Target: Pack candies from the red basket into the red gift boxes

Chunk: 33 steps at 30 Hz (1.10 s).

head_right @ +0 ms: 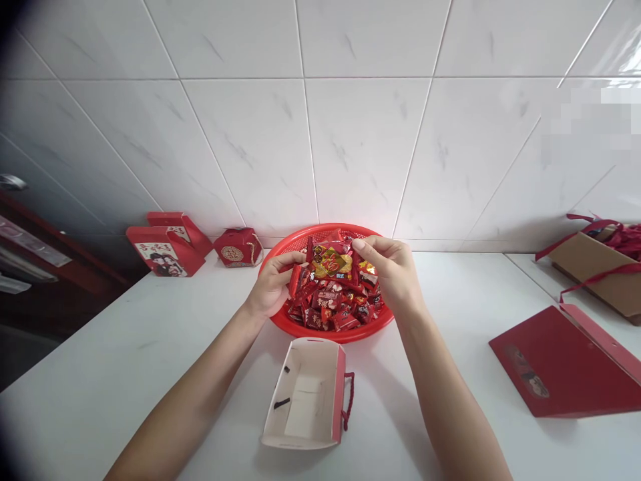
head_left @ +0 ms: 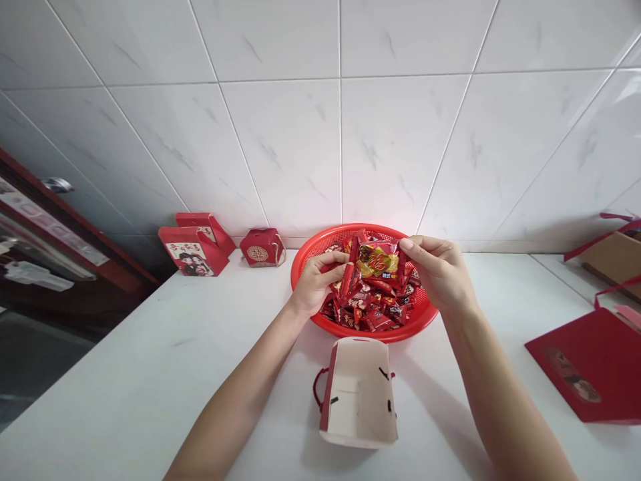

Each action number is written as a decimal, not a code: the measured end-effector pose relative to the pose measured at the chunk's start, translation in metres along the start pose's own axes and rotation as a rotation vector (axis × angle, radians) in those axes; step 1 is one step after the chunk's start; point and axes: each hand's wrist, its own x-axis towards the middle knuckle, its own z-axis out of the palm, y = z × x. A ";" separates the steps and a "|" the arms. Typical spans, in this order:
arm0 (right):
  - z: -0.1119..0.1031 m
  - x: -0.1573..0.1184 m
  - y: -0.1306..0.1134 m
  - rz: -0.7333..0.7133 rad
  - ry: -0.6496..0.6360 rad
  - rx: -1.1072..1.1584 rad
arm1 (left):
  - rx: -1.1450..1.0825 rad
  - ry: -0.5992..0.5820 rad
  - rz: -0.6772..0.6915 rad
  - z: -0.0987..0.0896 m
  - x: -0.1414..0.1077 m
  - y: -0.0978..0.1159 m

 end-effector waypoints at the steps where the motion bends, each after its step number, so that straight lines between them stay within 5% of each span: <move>1: 0.002 0.000 0.001 0.015 0.013 0.045 | 0.004 0.000 0.014 0.001 -0.001 0.000; 24: 0.018 -0.004 0.011 0.060 0.106 0.127 | 0.639 0.212 0.527 0.011 -0.012 0.003; 33: 0.030 -0.008 0.012 0.113 0.167 0.025 | 0.847 0.197 0.503 0.012 -0.014 0.001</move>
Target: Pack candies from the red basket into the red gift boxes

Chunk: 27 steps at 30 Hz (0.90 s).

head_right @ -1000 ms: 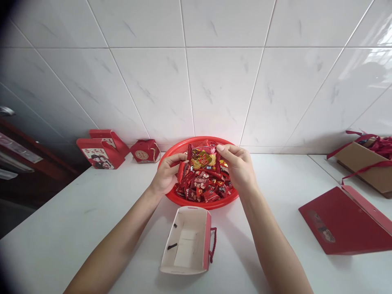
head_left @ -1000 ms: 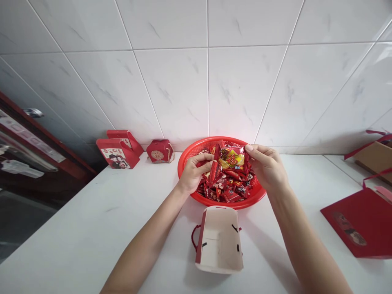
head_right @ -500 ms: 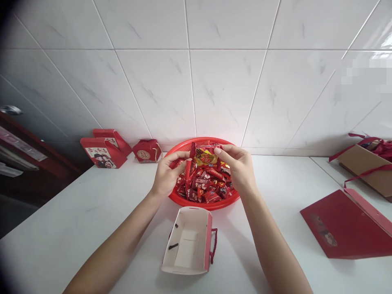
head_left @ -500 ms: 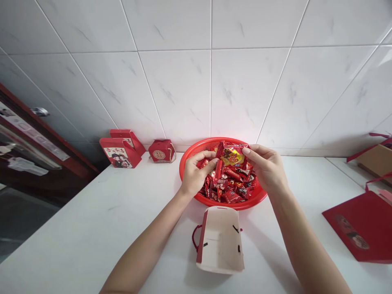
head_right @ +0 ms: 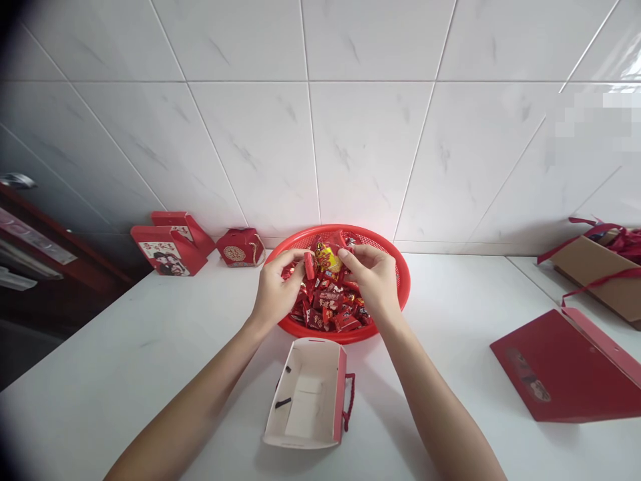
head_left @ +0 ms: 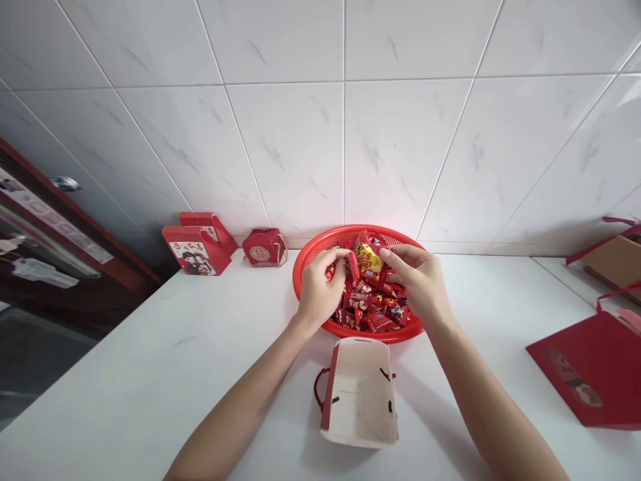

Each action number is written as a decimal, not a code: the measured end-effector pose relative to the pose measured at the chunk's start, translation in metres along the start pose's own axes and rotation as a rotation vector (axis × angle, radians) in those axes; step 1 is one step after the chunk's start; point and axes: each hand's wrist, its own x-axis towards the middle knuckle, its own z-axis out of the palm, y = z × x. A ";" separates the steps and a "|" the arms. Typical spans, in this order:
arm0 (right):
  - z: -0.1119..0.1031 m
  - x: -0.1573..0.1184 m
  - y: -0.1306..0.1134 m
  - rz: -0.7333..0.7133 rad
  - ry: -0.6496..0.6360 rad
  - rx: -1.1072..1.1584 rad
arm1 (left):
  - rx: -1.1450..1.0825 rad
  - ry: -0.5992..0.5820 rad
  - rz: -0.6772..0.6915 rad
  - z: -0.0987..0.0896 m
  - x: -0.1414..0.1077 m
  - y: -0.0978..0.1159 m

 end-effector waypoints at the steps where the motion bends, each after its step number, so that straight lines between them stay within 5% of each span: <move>1: 0.001 -0.001 0.000 0.006 -0.002 -0.009 | 0.025 -0.003 -0.010 0.000 0.000 0.000; 15: 0.014 -0.005 0.015 -0.085 -0.106 -0.209 | 0.184 -0.058 -0.209 -0.002 0.002 0.001; 27: 0.008 -0.002 0.017 -0.143 -0.092 -0.133 | 0.035 -0.146 -0.145 -0.001 -0.001 0.009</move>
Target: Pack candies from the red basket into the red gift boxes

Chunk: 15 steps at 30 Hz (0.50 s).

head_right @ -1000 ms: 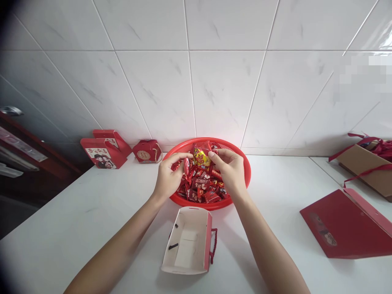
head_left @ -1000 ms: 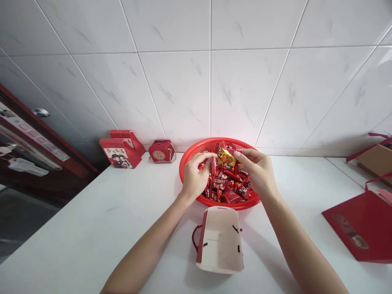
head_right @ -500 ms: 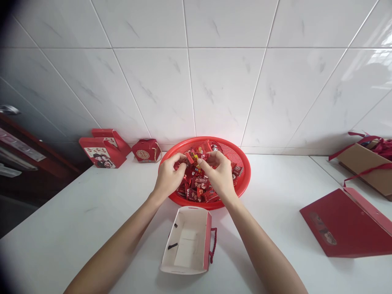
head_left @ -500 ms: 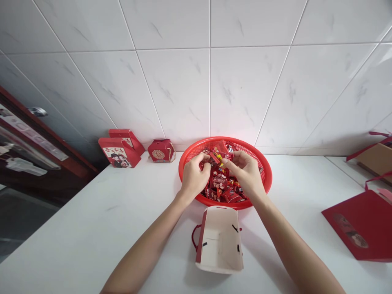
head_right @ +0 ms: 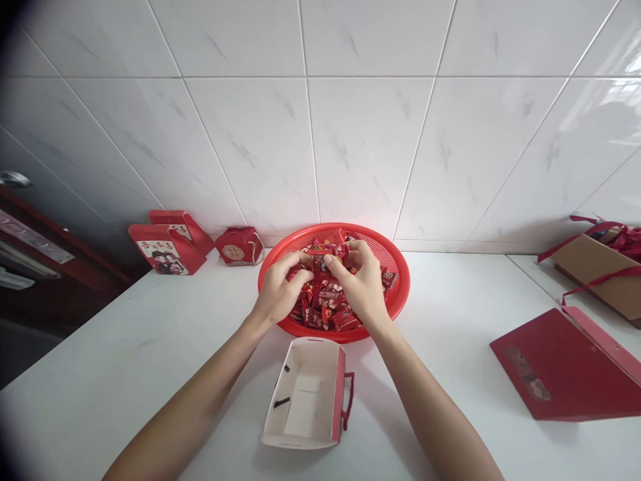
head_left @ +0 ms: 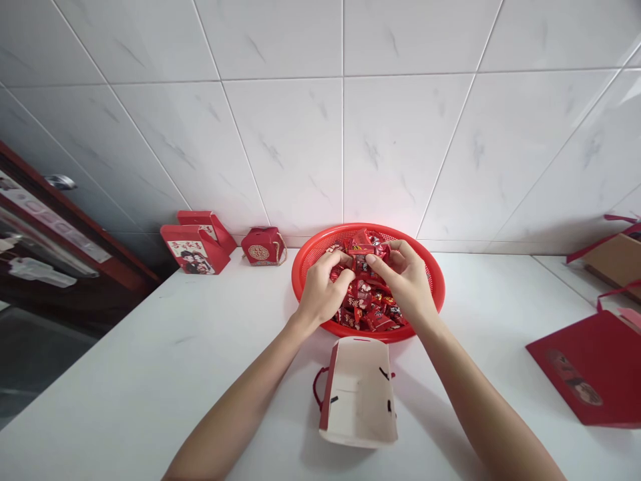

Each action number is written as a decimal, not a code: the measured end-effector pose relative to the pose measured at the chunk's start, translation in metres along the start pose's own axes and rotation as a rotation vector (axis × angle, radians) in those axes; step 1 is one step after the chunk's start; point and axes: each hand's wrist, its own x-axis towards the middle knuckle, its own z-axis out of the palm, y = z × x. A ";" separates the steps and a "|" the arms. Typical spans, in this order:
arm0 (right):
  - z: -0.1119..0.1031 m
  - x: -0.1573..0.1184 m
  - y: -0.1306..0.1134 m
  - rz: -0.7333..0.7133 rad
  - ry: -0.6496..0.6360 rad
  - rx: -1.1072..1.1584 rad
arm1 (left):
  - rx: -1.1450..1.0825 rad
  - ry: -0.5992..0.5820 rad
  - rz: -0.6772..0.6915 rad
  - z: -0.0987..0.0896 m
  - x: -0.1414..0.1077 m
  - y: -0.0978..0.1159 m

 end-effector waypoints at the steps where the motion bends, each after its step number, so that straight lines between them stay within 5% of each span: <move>1: -0.001 0.001 0.001 -0.005 0.002 0.003 | -0.019 -0.011 -0.011 0.000 0.000 0.000; 9: 0.000 -0.001 -0.004 -0.029 0.014 0.056 | -0.107 -0.014 0.029 0.000 -0.002 0.001; 15: -0.007 -0.001 -0.012 0.072 -0.014 0.318 | -0.526 0.005 -0.107 -0.001 0.002 0.005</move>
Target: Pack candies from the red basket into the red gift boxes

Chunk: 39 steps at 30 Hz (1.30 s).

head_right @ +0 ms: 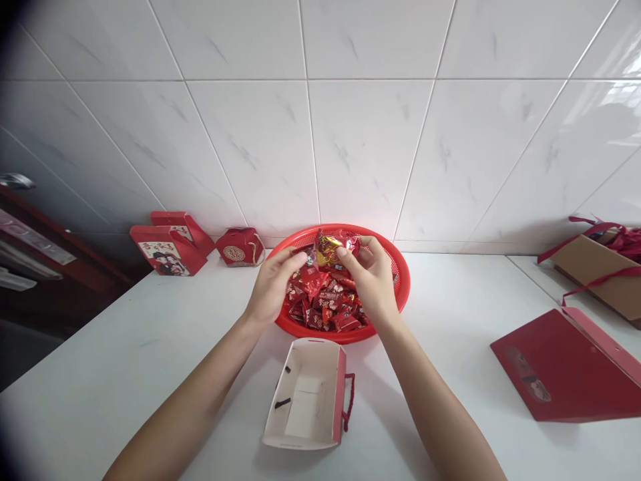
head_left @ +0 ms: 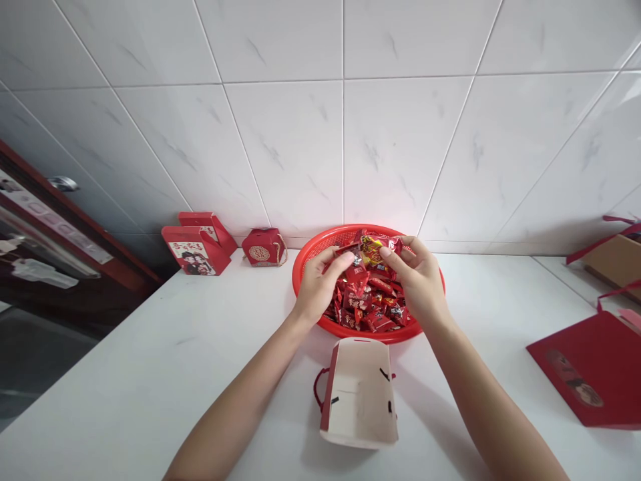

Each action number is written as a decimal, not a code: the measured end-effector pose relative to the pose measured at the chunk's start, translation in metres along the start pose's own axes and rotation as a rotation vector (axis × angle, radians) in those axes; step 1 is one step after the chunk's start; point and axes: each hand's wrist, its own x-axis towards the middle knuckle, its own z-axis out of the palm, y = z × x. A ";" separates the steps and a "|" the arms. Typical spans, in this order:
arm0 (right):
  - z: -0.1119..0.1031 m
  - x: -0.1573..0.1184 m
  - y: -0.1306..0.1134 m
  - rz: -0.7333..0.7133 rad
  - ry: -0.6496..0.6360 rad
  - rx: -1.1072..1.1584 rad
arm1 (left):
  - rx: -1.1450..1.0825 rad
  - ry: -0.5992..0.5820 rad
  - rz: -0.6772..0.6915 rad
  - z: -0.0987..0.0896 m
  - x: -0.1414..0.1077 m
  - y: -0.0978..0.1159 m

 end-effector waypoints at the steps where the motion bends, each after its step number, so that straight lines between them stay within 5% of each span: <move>1: -0.001 0.001 -0.001 0.018 0.010 0.036 | -0.079 0.024 -0.035 0.000 0.001 0.001; 7: -0.008 0.008 -0.009 0.104 0.121 0.132 | -0.277 0.161 -0.172 -0.003 0.006 0.008; 22: -0.003 0.002 -0.017 0.059 0.105 0.079 | -0.165 -0.014 -0.171 -0.003 0.001 0.006; 28: 0.000 -0.005 -0.025 0.057 0.067 0.066 | -0.139 0.009 -0.054 -0.009 0.002 0.013; 34: -0.008 -0.016 -0.044 -0.030 -0.065 -0.081 | 0.095 0.121 0.072 -0.032 0.005 0.030; 39: -0.021 -0.027 -0.070 0.031 -0.324 -0.260 | 0.269 -0.078 -0.017 -0.064 0.002 0.061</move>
